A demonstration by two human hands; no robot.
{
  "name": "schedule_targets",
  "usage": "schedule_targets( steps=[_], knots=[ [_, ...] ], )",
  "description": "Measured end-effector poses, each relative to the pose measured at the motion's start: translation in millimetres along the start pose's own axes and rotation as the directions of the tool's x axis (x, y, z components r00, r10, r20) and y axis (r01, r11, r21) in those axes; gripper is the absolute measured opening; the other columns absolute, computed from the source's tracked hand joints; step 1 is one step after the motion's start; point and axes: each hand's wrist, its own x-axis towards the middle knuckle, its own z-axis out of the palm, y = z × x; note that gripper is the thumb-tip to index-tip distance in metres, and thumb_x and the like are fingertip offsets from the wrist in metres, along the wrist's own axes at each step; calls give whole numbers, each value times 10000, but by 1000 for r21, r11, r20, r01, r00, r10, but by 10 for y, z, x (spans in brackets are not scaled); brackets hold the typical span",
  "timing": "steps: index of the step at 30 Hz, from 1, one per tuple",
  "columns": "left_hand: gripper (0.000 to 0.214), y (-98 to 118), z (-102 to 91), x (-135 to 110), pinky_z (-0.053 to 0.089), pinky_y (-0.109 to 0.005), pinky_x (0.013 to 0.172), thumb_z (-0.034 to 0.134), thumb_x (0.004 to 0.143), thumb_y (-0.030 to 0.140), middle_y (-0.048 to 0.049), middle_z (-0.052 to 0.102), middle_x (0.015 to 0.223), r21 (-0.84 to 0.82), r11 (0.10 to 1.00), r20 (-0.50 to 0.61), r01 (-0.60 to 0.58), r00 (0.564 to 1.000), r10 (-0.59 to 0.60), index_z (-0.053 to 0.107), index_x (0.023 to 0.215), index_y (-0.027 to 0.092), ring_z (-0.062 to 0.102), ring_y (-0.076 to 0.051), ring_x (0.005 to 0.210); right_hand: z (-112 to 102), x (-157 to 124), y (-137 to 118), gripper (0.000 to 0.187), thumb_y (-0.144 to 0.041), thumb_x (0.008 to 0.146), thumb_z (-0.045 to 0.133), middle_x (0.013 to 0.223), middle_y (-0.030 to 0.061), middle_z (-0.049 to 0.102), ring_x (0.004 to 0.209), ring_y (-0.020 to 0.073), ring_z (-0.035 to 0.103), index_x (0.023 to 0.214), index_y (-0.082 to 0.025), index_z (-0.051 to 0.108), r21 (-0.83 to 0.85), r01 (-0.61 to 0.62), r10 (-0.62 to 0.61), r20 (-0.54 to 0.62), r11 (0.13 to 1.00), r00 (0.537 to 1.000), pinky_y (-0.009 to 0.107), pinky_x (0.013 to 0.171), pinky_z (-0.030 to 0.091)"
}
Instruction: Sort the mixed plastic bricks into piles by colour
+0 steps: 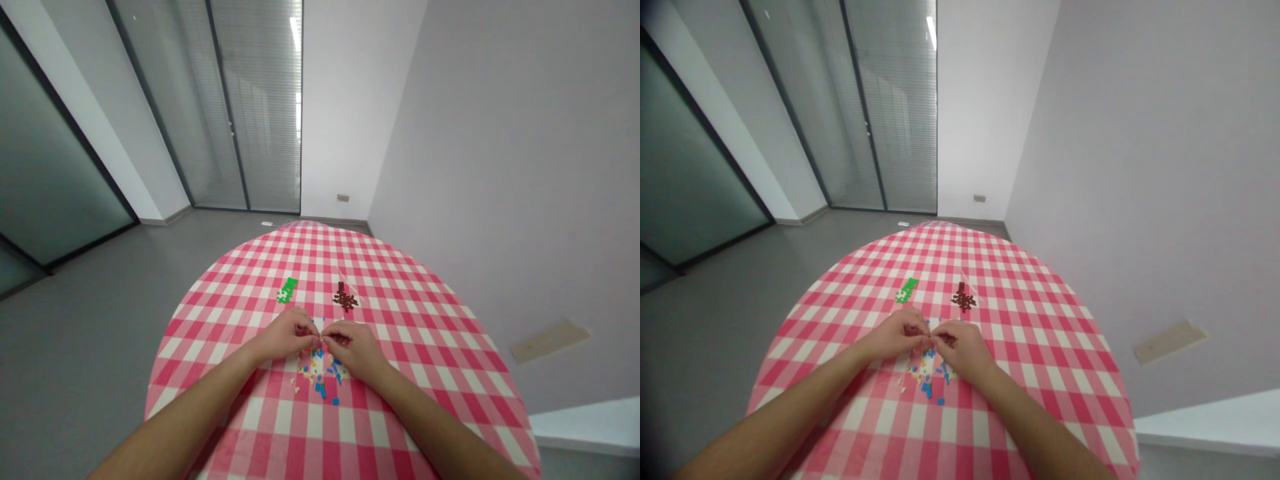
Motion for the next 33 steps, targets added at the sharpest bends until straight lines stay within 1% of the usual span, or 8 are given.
schedule_targets(
  steps=[4, 9, 13, 19, 22, 25, 28, 33],
  knots=[
    [103, 5, 13, 0, 447, -275, 719, 664, 811, 219, -34, 668, 745, 44, 999, -53, -12, 999, 15, 765, 795, 210, 592, -157, 759, 2, 5, -30, 153, -169, 836, 575, 831, 30, 744, 730, 166, 660, 835, -226, 717, 39, 6, -6, 14, 999, 1000, 278, 677, 484],
    [96, 7, 32, 1, 428, -287, 702, 675, 779, 170, -25, 672, 732, 70, 997, -123, -42, 991, 50, 759, 809, 204, 568, -151, 719, 55, -16, 19, 8, -193, 823, 611, 750, 28, 680, 669, 161, 635, 828, -198, 613, 143, -112, 119, -42, 983, 992, 267, 610, 476],
    [130, 30, 25, 6, 422, -294, 707, 673, 792, 168, -25, 671, 740, 92, 993, -114, -76, 990, 87, 771, 859, 222, 565, -153, 726, 91, -24, 72, 78, -190, 820, 606, 729, 10, 632, 656, 157, 621, 815, -209, 530, 229, -138, 154, -54, 964, 987, 264, 591, 468],
    [126, 75, 16, 18, 420, -298, 708, 669, 802, 165, -20, 658, 725, 118, 990, -80, -73, 993, 83, 774, 816, 231, 564, -153, 726, 92, -24, 75, 88, -211, 834, 601, 730, 6, 620, 660, 157, 608, 802, -212, 519, 227, -135, 150, -50, 964, 987, 271, 603, 464],
    [105, 37, -57, 22, 438, -312, 746, 670, 811, 190, -30, 684, 770, 123, 991, -113, -58, 991, 72, 769, 815, 225, 588, -164, 766, 80, -23, 76, 94, -239, 851, 594, 715, 1, 608, 648, 155, 591, 795, -214, 523, 187, -120, 139, -90, 975, 986, 274, 600, 454],
    [96, -62, -243, -2, 461, -330, 792, 679, 813, 246, -59, 700, 826, 101, 995, -216, 18, 976, 4, 766, 813, 206, 617, -190, 832, 49, -22, 86, 106, -257, 861, 581, 716, 5, 606, 656, 160, 586, 786, -216, 519, 184, -122, 146, -125, 975, 981, 279, 605, 452],
    [143, -206, -485, -56, 479, -325, 759, 664, 815, 285, -82, 706, 880, 88, 984, -306, 154, 944, -121, 766, 815, 185, 635, -194, 822, 9, -15, 103, 113, -259, 860, 571, 688, 0, 590, 622, 157, 563, 771, -217, 514, 182, -161, 186, -134, 970, 973, 275, 577, 434],
    [204, -443, -725, -126, 463, -308, 672, 656, 780, 324, -86, 734, 903, 113, 929, -362, 352, 886, -291, 785, 857, 185, 629, -189, 756, -15, -3, 120, 105, -264, 857, 560, 690, 0, 585, 612, 157, 540, 773, -218, 517, 157, -191, 214, -140, 969, 967, 272, 563, 412]
  ],
)
